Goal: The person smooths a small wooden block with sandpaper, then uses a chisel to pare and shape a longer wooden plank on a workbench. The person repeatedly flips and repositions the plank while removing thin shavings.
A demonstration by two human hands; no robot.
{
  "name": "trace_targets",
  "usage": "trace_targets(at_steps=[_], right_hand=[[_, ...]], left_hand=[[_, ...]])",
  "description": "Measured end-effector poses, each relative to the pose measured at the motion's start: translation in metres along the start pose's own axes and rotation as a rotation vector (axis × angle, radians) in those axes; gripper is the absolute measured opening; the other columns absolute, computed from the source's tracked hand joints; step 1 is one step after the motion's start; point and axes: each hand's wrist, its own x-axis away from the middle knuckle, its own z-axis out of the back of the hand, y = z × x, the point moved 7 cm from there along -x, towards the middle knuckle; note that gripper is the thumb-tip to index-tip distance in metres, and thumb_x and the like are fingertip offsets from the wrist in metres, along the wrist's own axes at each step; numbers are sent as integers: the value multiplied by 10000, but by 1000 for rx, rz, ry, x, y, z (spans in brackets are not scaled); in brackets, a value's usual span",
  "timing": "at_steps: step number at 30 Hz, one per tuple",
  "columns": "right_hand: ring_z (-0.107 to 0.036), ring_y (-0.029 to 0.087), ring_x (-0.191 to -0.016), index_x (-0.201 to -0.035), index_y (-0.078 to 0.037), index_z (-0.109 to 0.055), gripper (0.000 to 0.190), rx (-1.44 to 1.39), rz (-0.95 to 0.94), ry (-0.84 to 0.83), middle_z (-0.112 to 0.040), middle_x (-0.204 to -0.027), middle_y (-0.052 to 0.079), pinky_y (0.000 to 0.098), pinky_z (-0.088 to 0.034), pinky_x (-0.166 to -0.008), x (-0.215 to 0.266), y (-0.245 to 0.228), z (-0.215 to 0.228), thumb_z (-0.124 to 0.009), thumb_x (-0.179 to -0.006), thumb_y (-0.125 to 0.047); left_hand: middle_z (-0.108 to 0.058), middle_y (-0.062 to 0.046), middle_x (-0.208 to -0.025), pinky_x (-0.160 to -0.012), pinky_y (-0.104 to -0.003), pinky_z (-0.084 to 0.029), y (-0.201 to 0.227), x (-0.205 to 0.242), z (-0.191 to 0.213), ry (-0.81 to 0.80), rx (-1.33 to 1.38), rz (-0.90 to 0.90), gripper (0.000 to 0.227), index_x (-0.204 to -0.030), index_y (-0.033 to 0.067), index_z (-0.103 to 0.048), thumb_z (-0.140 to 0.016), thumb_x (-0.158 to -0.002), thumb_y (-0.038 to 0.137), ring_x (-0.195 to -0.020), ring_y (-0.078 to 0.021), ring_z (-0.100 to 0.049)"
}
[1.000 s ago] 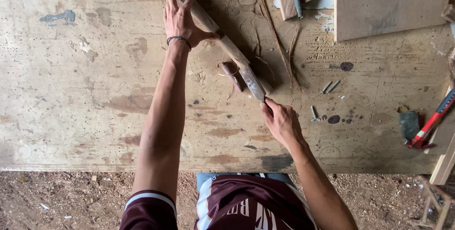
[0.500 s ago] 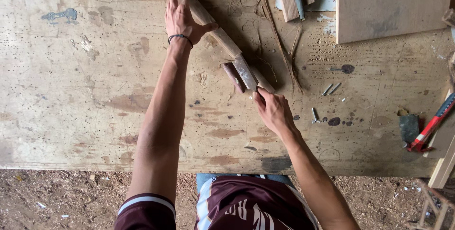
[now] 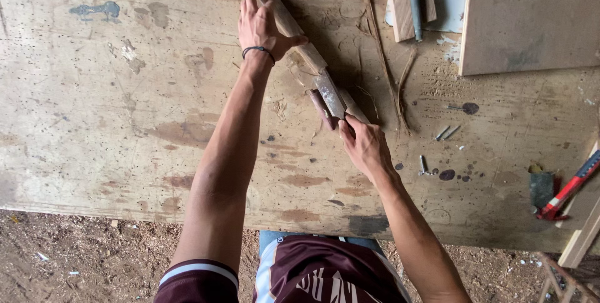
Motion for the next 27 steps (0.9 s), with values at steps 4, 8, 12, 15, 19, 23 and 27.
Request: trace_targets(at_steps=[4,8,12,15,19,23,27], right_hand=[[-470,129,-625,-1267,-78,-691,526,95,198,200,-535,-679,-9,380,-496,-704,-5,-10,-7,-503,-1115,-545],[-395,144,-401,-1301,-68,-677,553,-59,-114,-128,-480,-511,-5,388,-429,-419,-24,-17,-3,-482,-1049,-520],[-420,77,-376,-1159,-2,-693,446,-113,-33,-77,-475,-473,-14,309,-412,-410,-43,-46,11,-553,-1098,-421],[-404,97,-425,-1074,-22,-692,363,-123,20,-48,-484,-545,-20,337,-405,-417,-59,-46,-3,-561,-1110,-358],[-399,107,-541,-1202,-44,-615,354,28,341,305,-483,-600,-8,352,-460,-566,-76,-64,-12,-576,-1098,-380],[-415,106,-532,-1208,-69,-630,329,102,352,309,-530,-629,-11,328,-465,-619,-72,-79,-1,-581,-1103,-376],[-473,89,-351,-1195,-4,-672,377,-167,-39,-96,-663,-631,53,284,-391,-281,-58,-74,18,-513,-1075,-323]], left_hand=[[-417,-132,-1395,-1105,-442,-447,2,-3,4,-55,21,12,1256,-1445,-26,-447,-990,-503,603,-1310,-308,-417],[-426,-96,-1408,-956,-482,-491,-4,-4,4,10,30,-52,776,-1390,10,-536,-829,-805,429,-1279,-278,-448],[-460,-40,-1429,-922,-455,-495,-15,-8,0,25,62,-75,377,-1352,107,-631,-589,-1001,237,-1294,-228,-469],[-496,-38,-1393,-915,-454,-487,-17,-6,8,73,97,-129,385,-1332,105,-669,-551,-978,201,-1263,-236,-485],[-548,9,-1379,-944,-431,-489,-23,-10,19,-23,189,-109,317,-1251,125,-727,-486,-1062,208,-1242,-213,-525],[-561,3,-1355,-928,-439,-461,-22,-11,31,-47,181,-132,279,-1155,149,-769,-547,-1008,231,-1223,-206,-537],[-559,0,-1351,-914,-438,-453,-24,-10,28,3,198,-173,309,-1227,140,-740,-588,-998,282,-1214,-211,-533]])
